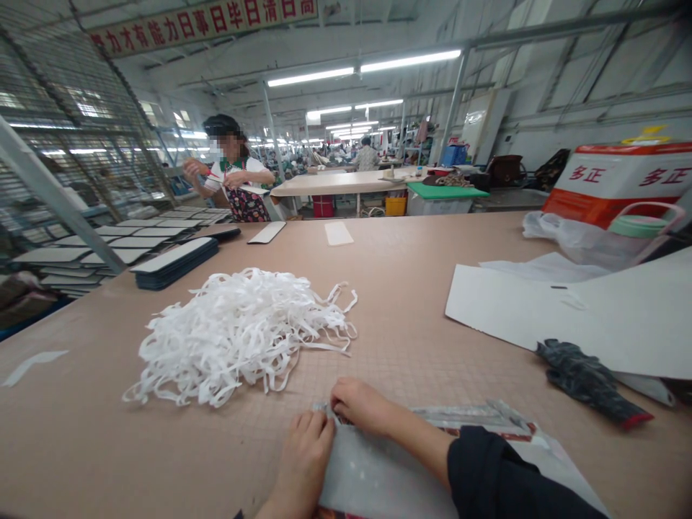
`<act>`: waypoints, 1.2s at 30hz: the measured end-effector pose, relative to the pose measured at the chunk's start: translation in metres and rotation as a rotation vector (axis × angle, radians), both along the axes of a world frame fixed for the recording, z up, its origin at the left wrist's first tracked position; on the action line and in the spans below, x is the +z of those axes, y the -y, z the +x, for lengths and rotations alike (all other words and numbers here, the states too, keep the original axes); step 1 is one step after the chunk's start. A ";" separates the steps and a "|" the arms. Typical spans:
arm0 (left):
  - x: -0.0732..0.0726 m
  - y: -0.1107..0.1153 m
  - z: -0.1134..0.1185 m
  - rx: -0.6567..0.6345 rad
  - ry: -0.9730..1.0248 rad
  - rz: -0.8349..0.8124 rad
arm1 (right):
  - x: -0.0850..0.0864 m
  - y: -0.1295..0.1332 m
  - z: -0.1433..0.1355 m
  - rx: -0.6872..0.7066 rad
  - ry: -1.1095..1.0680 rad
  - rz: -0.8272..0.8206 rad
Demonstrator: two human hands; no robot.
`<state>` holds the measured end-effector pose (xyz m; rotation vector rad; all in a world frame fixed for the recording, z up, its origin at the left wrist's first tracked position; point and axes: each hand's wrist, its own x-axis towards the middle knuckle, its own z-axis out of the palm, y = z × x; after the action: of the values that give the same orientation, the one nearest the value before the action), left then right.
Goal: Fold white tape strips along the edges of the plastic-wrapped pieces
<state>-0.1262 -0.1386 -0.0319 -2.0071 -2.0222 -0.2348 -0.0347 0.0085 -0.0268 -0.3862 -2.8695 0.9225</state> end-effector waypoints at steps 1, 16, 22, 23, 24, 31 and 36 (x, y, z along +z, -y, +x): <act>0.000 0.000 0.000 -0.016 -0.024 -0.001 | 0.000 0.000 -0.002 -0.001 0.011 0.005; -0.001 -0.006 -0.001 -0.034 -0.076 -0.005 | 0.003 -0.006 -0.010 -0.033 0.106 -0.026; -0.002 -0.006 0.000 -0.051 -0.065 0.028 | 0.006 -0.008 -0.011 -0.041 0.118 -0.052; -0.002 -0.006 0.000 -0.050 -0.066 0.042 | 0.006 -0.009 -0.010 -0.038 0.114 -0.057; -0.002 -0.005 0.000 -0.050 -0.067 0.050 | 0.006 -0.009 -0.009 -0.033 0.107 -0.061; -0.009 -0.004 -0.003 -0.042 -0.068 0.022 | 0.004 -0.008 -0.003 -0.007 0.072 -0.052; -0.015 -0.004 -0.003 -0.019 -0.083 0.048 | 0.006 -0.008 -0.008 0.012 0.106 -0.032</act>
<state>-0.1289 -0.1348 -0.0470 -1.9747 -1.9299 -0.1992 -0.0426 0.0163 -0.0211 -0.4347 -2.9586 0.9796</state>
